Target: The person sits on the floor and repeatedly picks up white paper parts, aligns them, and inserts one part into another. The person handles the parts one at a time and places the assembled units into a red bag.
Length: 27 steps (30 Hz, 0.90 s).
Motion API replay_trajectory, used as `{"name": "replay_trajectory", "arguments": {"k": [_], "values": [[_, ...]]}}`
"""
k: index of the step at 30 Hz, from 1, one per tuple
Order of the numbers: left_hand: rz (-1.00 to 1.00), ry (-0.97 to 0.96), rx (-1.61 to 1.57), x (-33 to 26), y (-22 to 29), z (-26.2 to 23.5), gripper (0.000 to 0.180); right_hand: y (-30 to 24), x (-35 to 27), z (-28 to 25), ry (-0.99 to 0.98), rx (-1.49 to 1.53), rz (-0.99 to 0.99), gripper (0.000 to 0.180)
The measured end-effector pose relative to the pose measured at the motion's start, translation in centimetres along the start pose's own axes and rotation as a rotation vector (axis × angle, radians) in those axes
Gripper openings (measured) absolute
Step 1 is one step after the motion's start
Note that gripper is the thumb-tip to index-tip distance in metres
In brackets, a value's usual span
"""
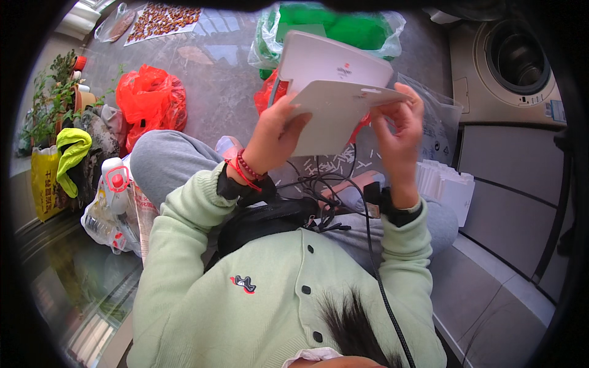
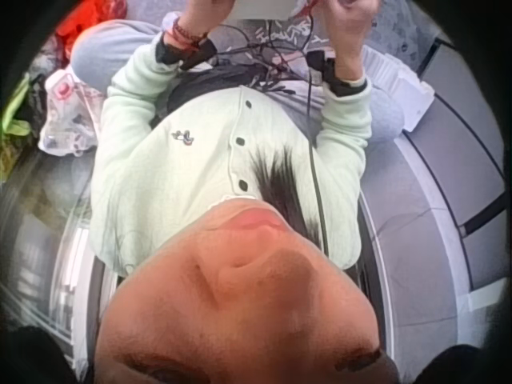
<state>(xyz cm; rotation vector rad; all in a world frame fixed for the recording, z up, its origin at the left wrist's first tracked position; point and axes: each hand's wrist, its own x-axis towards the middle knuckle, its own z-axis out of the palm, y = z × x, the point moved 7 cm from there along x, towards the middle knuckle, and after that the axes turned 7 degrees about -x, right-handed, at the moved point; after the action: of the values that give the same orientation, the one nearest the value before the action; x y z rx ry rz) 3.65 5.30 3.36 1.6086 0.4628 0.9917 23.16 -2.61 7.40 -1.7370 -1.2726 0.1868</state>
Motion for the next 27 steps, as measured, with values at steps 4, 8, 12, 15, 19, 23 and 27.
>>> {"name": "replay_trajectory", "arguments": {"k": [4, 8, 12, 15, 19, 23, 27], "values": [[0.133, -0.012, 0.303, 1.0, 1.1, -1.5, 0.029, 0.1, 1.3, -3.1, -0.121, -0.072, -0.072, 0.013], [0.278, -0.108, 0.487, 1.0, 2.5, -0.7, 0.034, 0.8, 1.3, -4.3, -0.005, 0.181, 0.07, 0.016], [0.278, -0.228, 0.409, 0.9, 2.8, 0.8, 0.028, -0.4, 0.6, -1.8, -0.179, -0.026, -0.032, 0.021], [0.337, -0.287, 0.387, 0.9, 3.3, 1.6, 0.022, -0.4, 0.2, -0.1, -0.269, -0.097, -0.009, 0.024], [0.441, -0.291, 0.431, 0.9, 4.1, 1.7, 0.018, -0.4, -0.1, 0.5, -0.303, 0.018, 0.024, 0.025], [0.445, -0.278, 0.413, 1.0, 4.3, 1.6, 0.017, -0.8, 0.0, 0.6, -0.33, -0.036, -0.028, 0.026], [0.459, -0.266, 0.423, 0.9, 4.3, 1.5, 0.019, -1.3, 0.1, 0.6, -0.321, -0.039, -0.074, 0.024]]}}
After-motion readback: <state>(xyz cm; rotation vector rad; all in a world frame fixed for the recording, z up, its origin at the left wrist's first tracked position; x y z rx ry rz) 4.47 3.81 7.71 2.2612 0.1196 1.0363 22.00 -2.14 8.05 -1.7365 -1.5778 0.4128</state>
